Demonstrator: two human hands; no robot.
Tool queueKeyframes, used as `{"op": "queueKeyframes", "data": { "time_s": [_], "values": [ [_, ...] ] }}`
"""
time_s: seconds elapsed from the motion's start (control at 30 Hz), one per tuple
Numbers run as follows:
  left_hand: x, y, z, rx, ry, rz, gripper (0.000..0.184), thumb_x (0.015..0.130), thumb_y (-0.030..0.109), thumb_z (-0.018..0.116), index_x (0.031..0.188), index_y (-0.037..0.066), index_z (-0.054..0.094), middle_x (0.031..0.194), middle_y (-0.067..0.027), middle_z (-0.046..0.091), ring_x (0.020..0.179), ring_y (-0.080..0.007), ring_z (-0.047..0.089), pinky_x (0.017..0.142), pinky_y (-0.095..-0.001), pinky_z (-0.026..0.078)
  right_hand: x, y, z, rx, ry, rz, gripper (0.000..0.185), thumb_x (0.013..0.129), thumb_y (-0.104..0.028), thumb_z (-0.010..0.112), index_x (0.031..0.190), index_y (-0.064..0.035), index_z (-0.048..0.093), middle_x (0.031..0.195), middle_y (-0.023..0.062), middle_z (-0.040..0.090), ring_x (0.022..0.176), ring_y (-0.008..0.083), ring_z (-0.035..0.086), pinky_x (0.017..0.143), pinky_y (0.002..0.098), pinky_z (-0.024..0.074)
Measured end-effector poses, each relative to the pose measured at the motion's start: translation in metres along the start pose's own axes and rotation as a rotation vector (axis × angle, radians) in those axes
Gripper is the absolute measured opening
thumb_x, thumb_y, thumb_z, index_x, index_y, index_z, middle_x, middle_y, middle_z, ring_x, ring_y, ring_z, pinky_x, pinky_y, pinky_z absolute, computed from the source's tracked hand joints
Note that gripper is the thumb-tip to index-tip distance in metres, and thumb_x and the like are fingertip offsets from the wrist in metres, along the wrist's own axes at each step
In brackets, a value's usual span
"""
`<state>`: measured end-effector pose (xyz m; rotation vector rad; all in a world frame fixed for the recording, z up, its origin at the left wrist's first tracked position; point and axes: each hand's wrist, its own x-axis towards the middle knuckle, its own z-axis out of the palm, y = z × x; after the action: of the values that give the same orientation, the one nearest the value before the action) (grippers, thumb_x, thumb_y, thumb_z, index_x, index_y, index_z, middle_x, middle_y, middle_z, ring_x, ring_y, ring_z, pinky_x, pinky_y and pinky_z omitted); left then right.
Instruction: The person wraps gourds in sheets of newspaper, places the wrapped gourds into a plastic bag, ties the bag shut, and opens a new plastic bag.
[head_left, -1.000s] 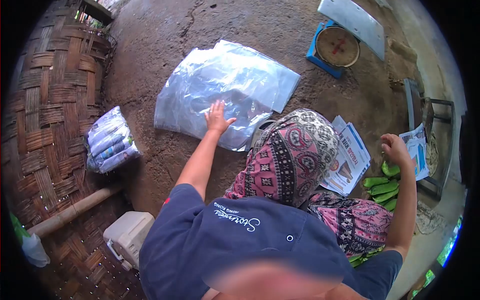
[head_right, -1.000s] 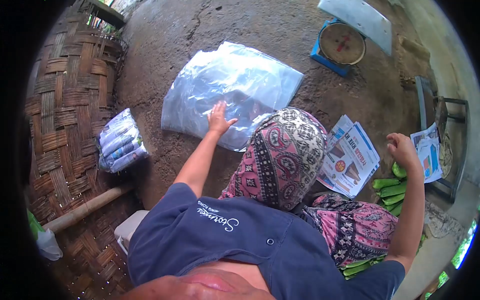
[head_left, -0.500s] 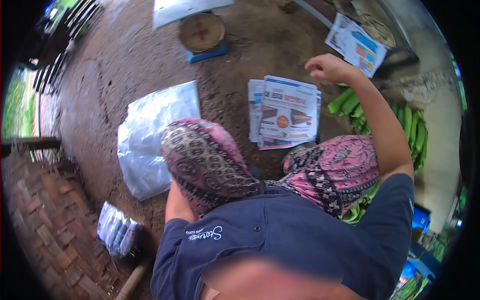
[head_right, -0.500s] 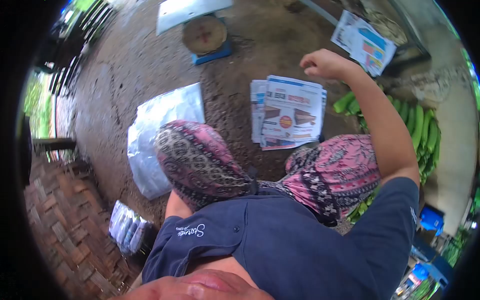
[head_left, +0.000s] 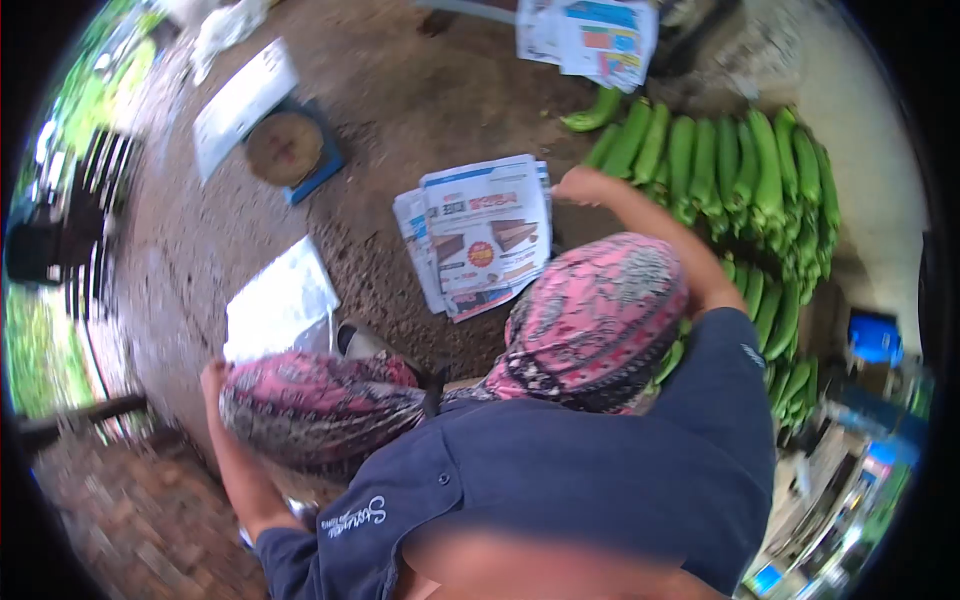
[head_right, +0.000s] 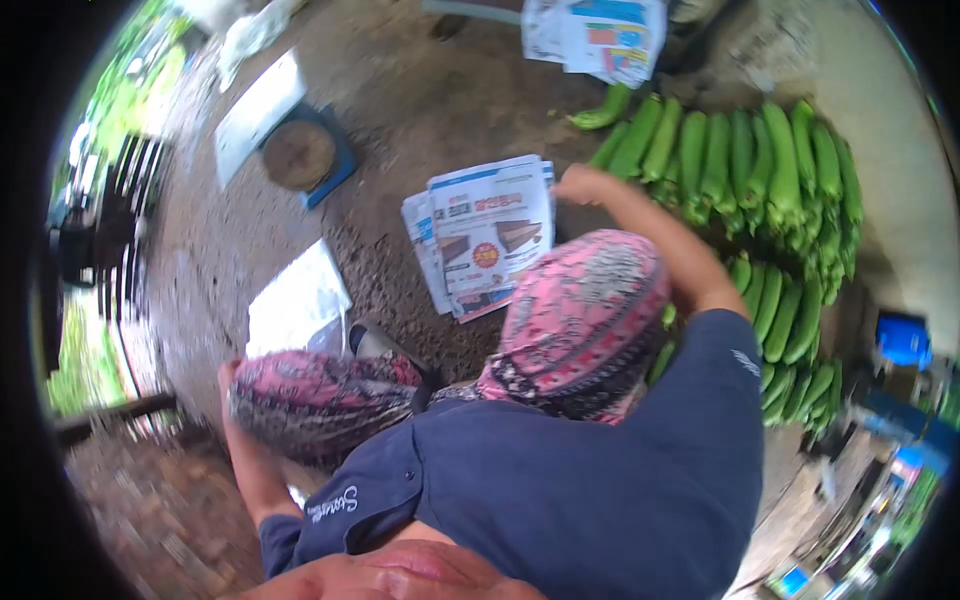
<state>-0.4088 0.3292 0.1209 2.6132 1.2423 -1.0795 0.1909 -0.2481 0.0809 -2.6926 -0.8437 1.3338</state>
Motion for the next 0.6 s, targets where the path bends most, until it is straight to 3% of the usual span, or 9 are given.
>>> {"op": "queueKeyframes", "data": {
  "time_s": [0.03, 0.17, 0.2, 0.23, 0.3, 0.33, 0.43, 0.53, 0.6],
  "values": [
    [0.006, -0.011, -0.015, -0.028, -0.002, 0.023, 0.047, 0.08, 0.028, 0.068, 0.117, 0.002, 0.056, 0.123, -0.0172, 0.056, 0.104, -0.0299, 0.059, 0.084, -0.0374, 0.05, 0.053, 0.049, 0.054, -0.201, 0.211, -0.367, 0.05, 0.087, -0.045, 0.05, 0.089, 0.0019, 0.066, 0.085, 0.0212, 0.066, 0.077, 0.0356, 0.064, 0.071, 0.045, 0.0503],
    [0.046, -0.042, -0.084, -0.846, 0.248, 0.135, 0.038, 0.093, 0.025, 0.052, 0.12, -0.002, 0.053, 0.112, -0.0146, 0.062, 0.101, -0.0213, 0.061, 0.083, -0.0332, 0.051, 0.038, 0.011, 0.07, 0.115, 0.329, -0.365, 0.046, 0.086, -0.044, 0.054, 0.093, 0.0004, 0.063, 0.091, 0.0221, 0.065, 0.086, 0.0395, 0.061, 0.076, 0.0459, 0.0478],
    [0.014, -0.001, -0.133, -1.085, 0.358, 0.194, 0.034, 0.097, 0.024, 0.046, 0.117, -0.002, 0.055, 0.106, -0.0128, 0.065, 0.098, -0.0179, 0.062, 0.084, -0.032, 0.05, 0.03, -0.007, 0.049, 0.12, 0.395, -0.515, 0.046, 0.085, -0.045, 0.055, 0.09, -0.0009, 0.064, 0.087, 0.0215, 0.064, 0.084, 0.0397, 0.061, 0.077, 0.0461, 0.0478],
    [-0.014, 0.056, -0.183, -1.193, 0.302, 0.312, 0.037, 0.097, 0.026, 0.046, 0.122, -0.001, 0.053, 0.106, -0.0122, 0.064, 0.094, -0.0168, 0.06, 0.083, -0.0292, 0.048, 0.02, -0.035, 0.014, 0.056, 0.281, -0.495, 0.049, 0.08, -0.046, 0.061, 0.103, -0.0033, 0.063, 0.1, 0.0208, 0.062, 0.095, 0.0371, 0.059, 0.083, 0.0451, 0.0466],
    [-0.082, 0.184, -0.259, -1.23, 0.229, 0.507, 0.04, 0.098, 0.028, 0.045, 0.126, 0.0, 0.05, 0.107, -0.0119, 0.063, 0.092, -0.016, 0.059, 0.085, -0.0265, 0.046, -0.033, -0.101, -0.047, 0.058, 0.51, -0.61, 0.082, 0.069, -0.04, 0.073, 0.137, -0.0091, 0.039, 0.137, 0.0206, 0.039, 0.127, 0.0347, 0.037, 0.103, 0.0434, 0.0345],
    [-0.109, 0.235, -0.281, -1.151, 0.215, 0.584, 0.041, 0.098, 0.029, 0.044, 0.127, 0.0, 0.049, 0.108, -0.0122, 0.063, 0.093, -0.0162, 0.06, 0.086, -0.0264, 0.046, -0.046, -0.134, -0.068, -0.017, 0.712, -0.805, 0.092, 0.066, -0.04, 0.077, 0.141, -0.0105, 0.033, 0.143, 0.0198, 0.032, 0.133, 0.0348, 0.03, 0.107, 0.0428, 0.0295],
    [-0.106, 0.322, -0.29, -1.32, 0.344, 0.684, 0.044, 0.099, 0.032, 0.043, 0.125, -0.003, 0.049, 0.113, -0.0151, 0.061, 0.103, -0.0185, 0.058, 0.091, -0.0309, 0.045, -0.099, -0.213, -0.107, -0.188, 0.683, -1.046, 0.099, 0.064, -0.04, 0.078, 0.144, -0.0125, 0.026, 0.15, 0.0153, 0.022, 0.137, 0.0344, 0.022, 0.108, 0.0413, 0.0278],
    [-0.124, 0.335, -0.325, -1.586, 0.268, 0.808, 0.047, 0.099, 0.034, 0.043, 0.125, -0.004, 0.049, 0.116, -0.0168, 0.06, 0.108, -0.0227, 0.057, 0.092, -0.0338, 0.045, -0.116, -0.258, -0.128, -0.177, 0.381, -0.968, 0.06, 0.073, -0.034, 0.072, 0.126, -0.0133, 0.054, 0.117, 0.0166, 0.06, 0.111, 0.0258, 0.057, 0.092, 0.0375, 0.0428],
    [-0.1, 0.305, -0.342, -1.726, 0.29, 0.922, 0.049, 0.097, 0.036, 0.046, 0.124, -0.005, 0.049, 0.119, -0.0175, 0.058, 0.109, -0.0271, 0.057, 0.093, -0.0385, 0.046, -0.059, -0.262, -0.146, -0.123, 0.388, -1.057, 0.026, 0.079, -0.027, 0.066, 0.102, -0.0147, 0.07, 0.087, 0.0123, 0.069, 0.082, 0.0215, 0.067, 0.076, 0.0347, 0.0497]
  ]
}}
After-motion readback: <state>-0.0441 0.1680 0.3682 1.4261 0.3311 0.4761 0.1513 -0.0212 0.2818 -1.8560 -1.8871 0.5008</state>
